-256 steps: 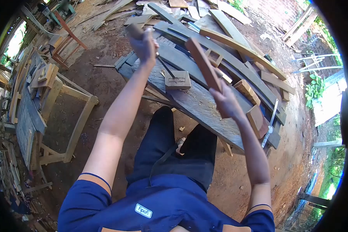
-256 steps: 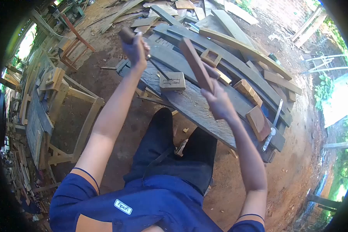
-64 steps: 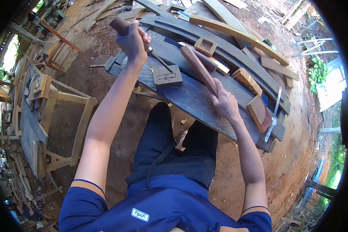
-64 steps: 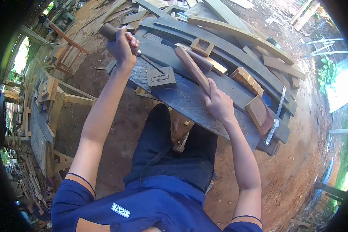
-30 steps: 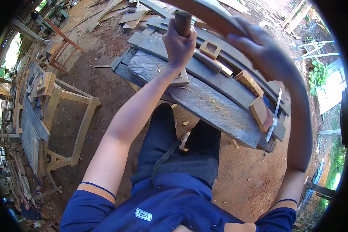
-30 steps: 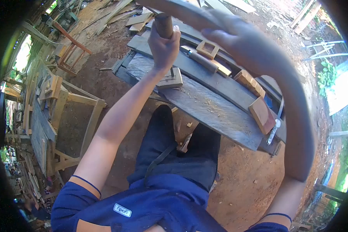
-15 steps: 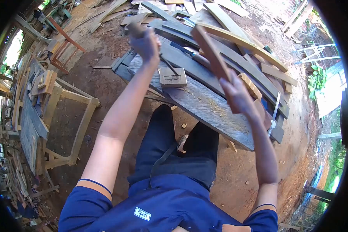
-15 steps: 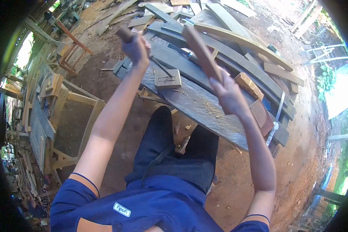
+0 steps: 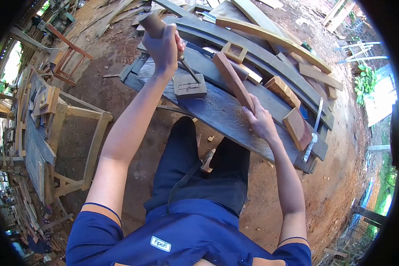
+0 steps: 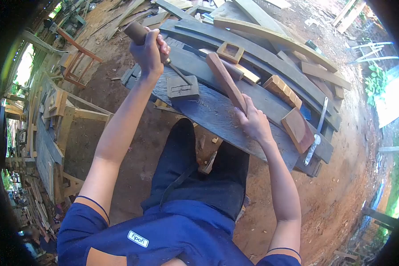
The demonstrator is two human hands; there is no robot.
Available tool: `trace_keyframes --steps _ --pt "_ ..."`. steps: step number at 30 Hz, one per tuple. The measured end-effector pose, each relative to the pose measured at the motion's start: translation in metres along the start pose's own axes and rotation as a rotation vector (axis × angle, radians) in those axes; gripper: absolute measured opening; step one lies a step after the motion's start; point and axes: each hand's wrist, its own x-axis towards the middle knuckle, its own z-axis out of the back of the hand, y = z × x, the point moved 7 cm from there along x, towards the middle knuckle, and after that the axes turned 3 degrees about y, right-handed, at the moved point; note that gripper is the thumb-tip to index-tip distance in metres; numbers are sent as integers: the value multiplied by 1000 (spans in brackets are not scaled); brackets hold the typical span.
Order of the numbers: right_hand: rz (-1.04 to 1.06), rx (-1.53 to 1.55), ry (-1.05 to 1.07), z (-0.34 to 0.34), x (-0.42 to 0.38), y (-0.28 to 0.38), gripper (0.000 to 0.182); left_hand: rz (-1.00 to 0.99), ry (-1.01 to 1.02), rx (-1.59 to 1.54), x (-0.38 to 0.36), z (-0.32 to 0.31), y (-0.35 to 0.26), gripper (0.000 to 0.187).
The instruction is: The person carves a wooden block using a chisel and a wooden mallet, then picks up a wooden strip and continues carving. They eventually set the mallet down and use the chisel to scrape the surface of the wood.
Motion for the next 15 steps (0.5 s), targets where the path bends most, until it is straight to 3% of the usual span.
trace_keyframes --steps 8,15 --pt "-4 -5 8 0 2 -1 54 -73 130 133 -1 -14 2 19" --pt "-76 -24 29 -2 0 -1 57 -148 52 310 -5 -24 3 16"
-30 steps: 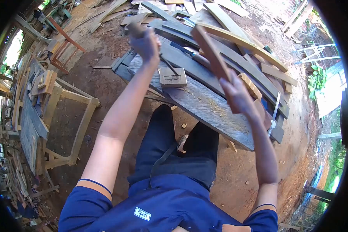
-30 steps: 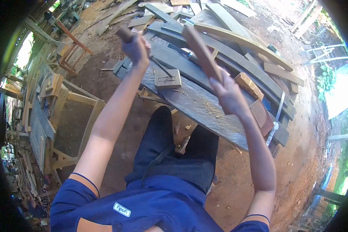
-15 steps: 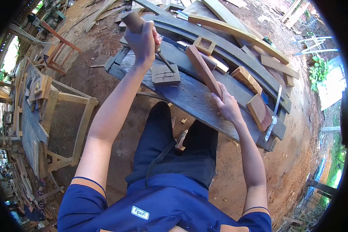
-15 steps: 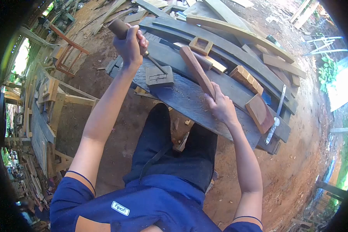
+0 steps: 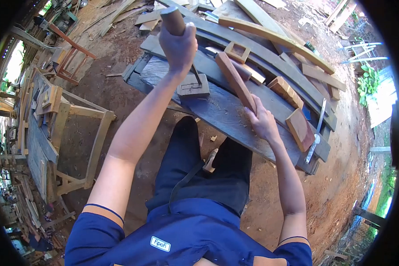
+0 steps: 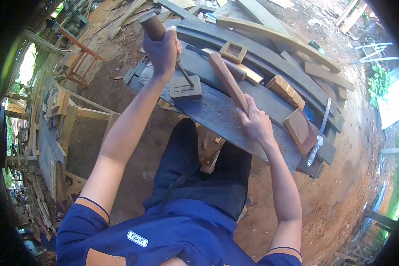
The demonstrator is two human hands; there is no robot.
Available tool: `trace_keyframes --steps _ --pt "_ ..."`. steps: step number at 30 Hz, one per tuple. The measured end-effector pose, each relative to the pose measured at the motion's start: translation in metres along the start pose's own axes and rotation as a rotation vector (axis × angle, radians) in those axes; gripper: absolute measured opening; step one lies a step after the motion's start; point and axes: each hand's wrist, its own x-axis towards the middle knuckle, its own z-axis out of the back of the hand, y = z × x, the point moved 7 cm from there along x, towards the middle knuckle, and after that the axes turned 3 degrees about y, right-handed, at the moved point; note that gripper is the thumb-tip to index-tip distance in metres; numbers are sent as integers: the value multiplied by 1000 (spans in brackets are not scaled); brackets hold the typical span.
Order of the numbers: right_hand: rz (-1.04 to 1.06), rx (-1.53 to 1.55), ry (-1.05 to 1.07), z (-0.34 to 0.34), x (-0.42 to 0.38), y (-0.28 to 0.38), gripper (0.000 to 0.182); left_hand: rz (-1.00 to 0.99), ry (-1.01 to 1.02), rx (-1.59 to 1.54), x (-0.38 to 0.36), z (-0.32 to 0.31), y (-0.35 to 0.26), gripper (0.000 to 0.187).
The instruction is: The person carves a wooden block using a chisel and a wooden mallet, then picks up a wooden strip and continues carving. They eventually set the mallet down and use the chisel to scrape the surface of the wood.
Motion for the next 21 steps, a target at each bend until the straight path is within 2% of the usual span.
trace_keyframes --steps 2,3,4,5,6,8,10,12,13,14,16,17,20,21 --pt "57 70 -9 2 7 -5 56 -85 -24 32 1 -2 8 15" --pt "109 152 -1 2 8 -3 55 -141 -20 129 1 -4 10 16" --pt "70 204 7 13 9 8 51 -197 -17 231 2 -7 8 17" --pt "117 342 -21 30 10 24 50 -203 -10 221 1 -9 11 18" --pt "152 487 -43 50 6 47 48 -126 -55 177 -2 -7 12 30" --pt "361 534 -166 114 -20 116 39 -207 -4 309 1 -10 11 21" --pt "586 525 -402 162 -41 154 36 -217 7 271 -2 -9 11 21" --pt "723 596 -483 188 -61 193 34 -243 2 229 -4 -11 7 21" --pt "698 553 -491 188 -57 197 34 -244 2 228 -6 -12 4 20" --pt "879 120 -510 180 -59 212 37 -246 4 227 -8 -14 2 21" --pt "707 -143 -269 152 -29 203 42 -347 -9 292 -17 -21 -19 26" --pt "839 -146 -202 155 -19 201 46 -345 -5 289 -21 -22 -23 26" --pt "814 -138 -215 180 -53 230 47 -315 -1 290 -22 -27 -27 25" --pt "842 -8 -238 178 -58 230 46 -276 20 300 -26 -28 -23 24"
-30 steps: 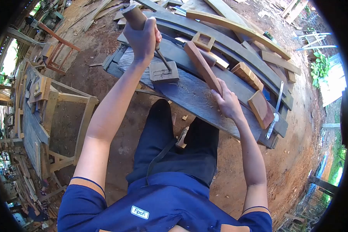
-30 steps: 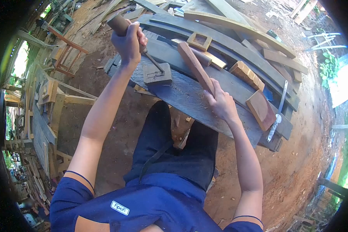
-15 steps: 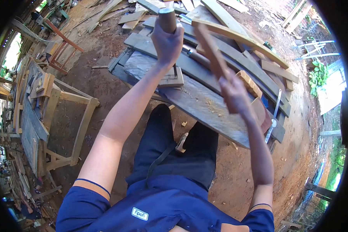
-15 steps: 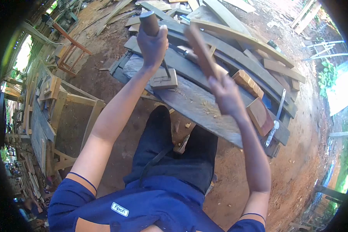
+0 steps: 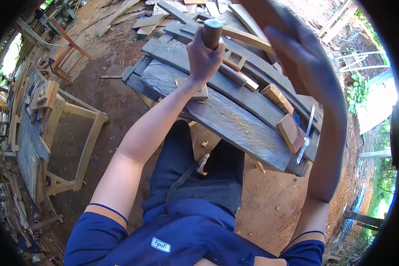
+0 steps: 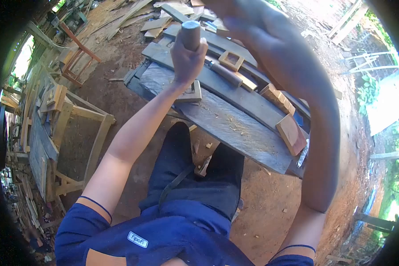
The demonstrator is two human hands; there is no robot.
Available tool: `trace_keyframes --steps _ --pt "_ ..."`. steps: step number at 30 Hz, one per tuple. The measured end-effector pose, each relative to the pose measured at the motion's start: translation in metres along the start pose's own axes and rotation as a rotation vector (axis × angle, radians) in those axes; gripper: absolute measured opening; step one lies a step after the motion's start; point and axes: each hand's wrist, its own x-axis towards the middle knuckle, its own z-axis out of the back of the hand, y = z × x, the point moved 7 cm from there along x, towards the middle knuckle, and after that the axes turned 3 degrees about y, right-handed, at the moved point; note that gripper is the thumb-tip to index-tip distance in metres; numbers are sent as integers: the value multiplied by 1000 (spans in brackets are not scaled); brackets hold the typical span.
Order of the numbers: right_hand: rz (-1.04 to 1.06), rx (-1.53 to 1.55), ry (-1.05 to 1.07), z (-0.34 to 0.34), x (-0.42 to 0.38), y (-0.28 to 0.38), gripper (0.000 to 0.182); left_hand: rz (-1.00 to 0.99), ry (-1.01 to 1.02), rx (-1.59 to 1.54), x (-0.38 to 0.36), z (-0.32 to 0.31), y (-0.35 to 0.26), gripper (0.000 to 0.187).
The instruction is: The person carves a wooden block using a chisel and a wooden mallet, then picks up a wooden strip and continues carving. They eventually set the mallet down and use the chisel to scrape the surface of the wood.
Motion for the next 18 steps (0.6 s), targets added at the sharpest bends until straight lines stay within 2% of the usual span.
trace_keyframes --steps 1,3,4,5,7,8,9,11,12,13,14,16,17,18 --pt "13 103 -76 2 -2 3 46 8 0 1 -3 0 2 24" --pt "-58 -62 -41 -18 -3 -12 47 -27 11 6 1 -3 -1 24" --pt "-254 -105 189 -35 -10 -25 49 -131 -33 -19 2 -4 -12 24" --pt "-281 -89 249 -29 -9 -28 47 -146 -25 -23 3 -3 -15 24" --pt "-224 -198 148 -12 -9 -7 44 16 103 10 1 -9 -3 29" --pt "-150 3 59 -9 -8 -3 45 53 118 38 -2 -11 2 30" --pt "-78 202 -32 -6 -9 -2 45 57 103 -1 -2 -12 -3 23" --pt "-244 -67 133 -33 -19 -29 46 -112 50 -28 -3 -15 -6 27" --pt "-341 -22 128 -33 -23 -37 46 -132 62 -32 0 -15 -9 27" --pt "-430 14 132 -32 -26 -45 46 -90 53 -28 3 -12 -6 29" --pt "-429 9 129 -37 -31 -47 46 -34 46 -21 3 -8 0 31" --pt "-485 394 -68 -53 -53 -64 47 234 34 -262 9 6 32 17" --pt "-552 404 -83 -69 -68 -86 48 399 26 -435 9 16 48 14" --pt "-564 398 -62 -86 -82 -107 48 490 25 -407 10 29 55 14"
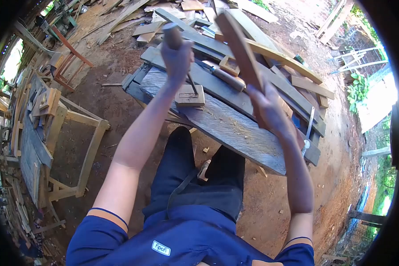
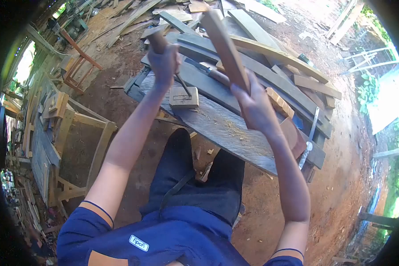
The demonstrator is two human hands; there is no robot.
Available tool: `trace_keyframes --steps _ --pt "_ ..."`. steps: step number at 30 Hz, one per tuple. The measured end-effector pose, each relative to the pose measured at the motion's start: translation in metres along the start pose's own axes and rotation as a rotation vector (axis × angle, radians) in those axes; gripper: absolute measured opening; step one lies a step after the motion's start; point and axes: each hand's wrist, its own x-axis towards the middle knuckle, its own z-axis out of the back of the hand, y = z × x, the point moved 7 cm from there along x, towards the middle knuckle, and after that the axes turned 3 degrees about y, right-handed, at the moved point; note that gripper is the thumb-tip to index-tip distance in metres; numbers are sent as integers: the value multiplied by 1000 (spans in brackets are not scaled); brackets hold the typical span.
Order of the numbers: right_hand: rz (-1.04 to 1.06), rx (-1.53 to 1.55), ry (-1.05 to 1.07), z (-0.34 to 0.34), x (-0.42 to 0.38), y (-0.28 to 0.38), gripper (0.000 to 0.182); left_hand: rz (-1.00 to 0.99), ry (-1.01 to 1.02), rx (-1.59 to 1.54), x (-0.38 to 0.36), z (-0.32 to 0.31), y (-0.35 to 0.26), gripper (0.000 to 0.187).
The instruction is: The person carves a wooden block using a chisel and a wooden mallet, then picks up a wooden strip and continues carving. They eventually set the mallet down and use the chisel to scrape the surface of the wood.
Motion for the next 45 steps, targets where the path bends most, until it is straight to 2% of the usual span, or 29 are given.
trace_keyframes --steps 1,3,5,6,7,8,13,17,21,23,26,27,29,42,45 --pt "-181 22 54 -10 -7 -27 48 85 -18 25 4 14 0 15" --pt "-269 -100 65 -23 -17 -74 51 102 -9 -39 12 38 5 15" --pt "-143 -256 61 -31 -24 -112 53 124 -11 -104 16 57 9 16" --pt "-145 -250 69 -32 -27 -115 53 194 -41 -245 16 65 14 14" --pt "-221 -283 103 -35 -32 -123 54 266 -73 -386 13 71 20 13" --pt "-297 -317 137 -37 -34 -130 56 272 -81 -380 12 76 23 13" --pt "-312 -378 208 -37 -29 -124 58 162 -24 -393 13 55 -3 16" --pt "-323 -372 194 -37 -30 -123 58 5 161 -245 9 15 -23 37" --pt "-297 -337 178 -36 -32 -130 57 -117 208 -49 1 -7 -27 36" --pt "-148 -442 124 -37 -30 -132 56 -168 255 8 -4 -17 -31 36" --pt "-179 -356 132 -36 -30 -127 56 -256 314 39 -11 -29 -41 37" --pt "-179 -354 134 -36 -29 -124 56 -255 315 42 -13 -30 -42 37" --pt "-308 -334 180 -36 -31 -127 58 -235 366 62 -16 -35 -42 37" --pt "-299 -345 183 -36 -31 -129 58 -214 376 -6 -22 -40 -31 35" --pt "-300 -336 177 -36 -31 -128 58 -214 404 105 -23 -42 -32 26"
